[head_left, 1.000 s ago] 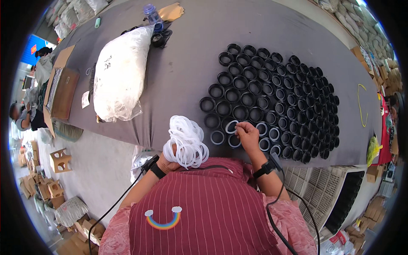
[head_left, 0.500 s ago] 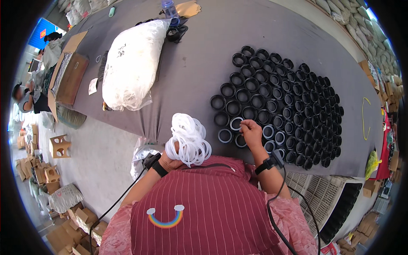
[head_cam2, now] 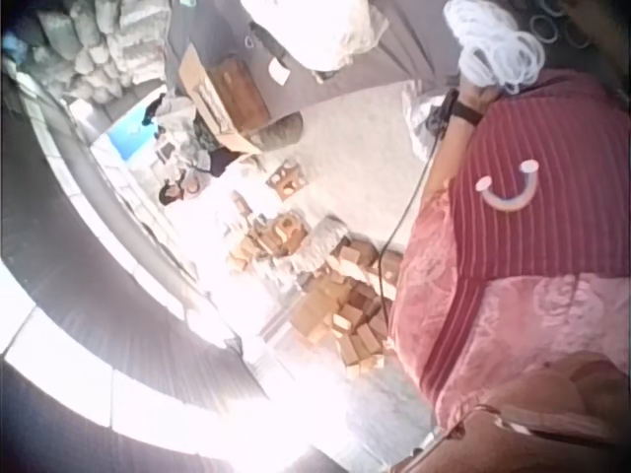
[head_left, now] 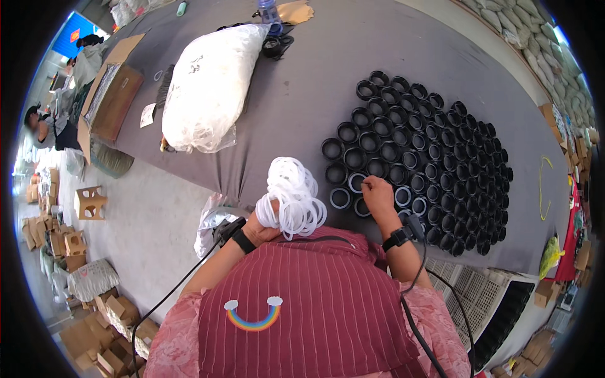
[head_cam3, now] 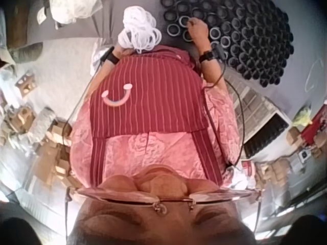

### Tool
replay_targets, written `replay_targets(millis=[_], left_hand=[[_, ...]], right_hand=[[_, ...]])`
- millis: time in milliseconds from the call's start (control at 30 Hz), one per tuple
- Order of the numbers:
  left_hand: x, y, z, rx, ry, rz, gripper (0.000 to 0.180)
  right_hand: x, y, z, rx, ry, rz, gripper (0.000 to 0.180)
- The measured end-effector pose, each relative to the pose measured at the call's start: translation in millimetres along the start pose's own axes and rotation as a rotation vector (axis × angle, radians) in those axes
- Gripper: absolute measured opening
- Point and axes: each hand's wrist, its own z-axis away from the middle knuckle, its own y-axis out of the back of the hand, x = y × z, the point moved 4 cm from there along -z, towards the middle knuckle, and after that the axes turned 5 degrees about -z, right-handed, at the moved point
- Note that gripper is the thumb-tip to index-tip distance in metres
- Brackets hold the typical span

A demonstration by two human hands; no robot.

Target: Assembling black plastic rings with white plastic loops.

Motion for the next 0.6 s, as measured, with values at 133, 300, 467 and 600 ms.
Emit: replay_targets(millis=[133,300,467,600], left_hand=[[-3,-2,-2,0.004,-0.006,0.118,0.041],[-22,-7,-7,-0.02,0.162,0.83,0.041],[-12,-14,-8,-0.051,0.2,0.927,0.039],[-29,-7,-9,-0.025,0.186,0.854,0.041]], right_hand=[[-33,16,6,0.064,-0.002,-0.189,0.014],[-113,32,22,-0.223,-0.092,-0.844,0.017],[-135,41,41,-0.475,-0.225,-0.948,0.012],[-129,48,44,-0.427,-0.396,-1.117,0.011]])
